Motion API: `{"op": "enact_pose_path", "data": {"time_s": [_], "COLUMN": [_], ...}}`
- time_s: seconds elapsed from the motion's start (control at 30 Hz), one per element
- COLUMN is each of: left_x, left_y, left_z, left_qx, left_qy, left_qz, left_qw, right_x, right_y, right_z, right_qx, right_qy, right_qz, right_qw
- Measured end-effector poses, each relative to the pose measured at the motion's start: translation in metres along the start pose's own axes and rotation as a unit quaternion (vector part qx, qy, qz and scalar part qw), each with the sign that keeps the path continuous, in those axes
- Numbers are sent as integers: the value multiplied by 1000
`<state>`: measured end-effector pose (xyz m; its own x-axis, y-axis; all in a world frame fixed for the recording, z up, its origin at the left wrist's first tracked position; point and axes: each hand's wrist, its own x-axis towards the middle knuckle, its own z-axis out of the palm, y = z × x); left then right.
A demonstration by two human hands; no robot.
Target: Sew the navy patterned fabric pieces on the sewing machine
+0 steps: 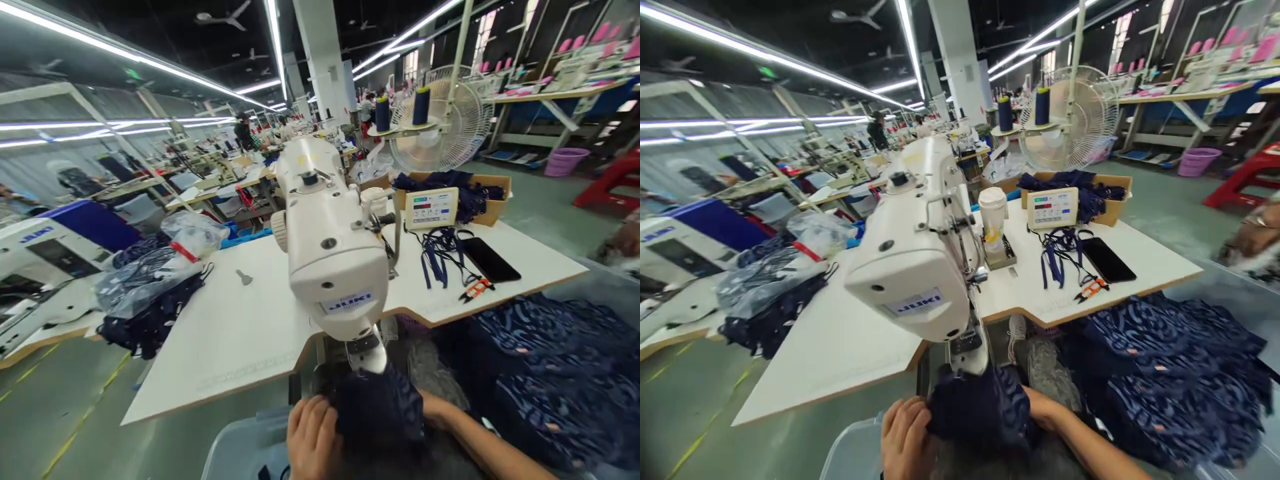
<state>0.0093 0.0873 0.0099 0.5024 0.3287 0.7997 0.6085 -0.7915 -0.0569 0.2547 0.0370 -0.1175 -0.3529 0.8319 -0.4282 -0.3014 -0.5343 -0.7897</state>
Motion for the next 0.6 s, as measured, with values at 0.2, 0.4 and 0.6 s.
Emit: {"op": "enact_pose_path", "data": {"time_s": [0.2,0.4,0.6], "left_x": [-59,-35,25], "left_y": [-55,4,62], "left_z": [-12,21,29], "left_qx": [125,-79,-164], "left_qy": [-295,-455,-355], "left_qz": [-274,-267,-102], "left_qw": [907,846,915], "right_x": [-53,-64,-58], "right_y": [-48,-83,-95], "right_z": [-41,-14,36], "right_qx": [-38,-42,-21], "right_qy": [-125,24,237], "right_qz": [20,-51,-60], "right_qw": [991,998,970]}}
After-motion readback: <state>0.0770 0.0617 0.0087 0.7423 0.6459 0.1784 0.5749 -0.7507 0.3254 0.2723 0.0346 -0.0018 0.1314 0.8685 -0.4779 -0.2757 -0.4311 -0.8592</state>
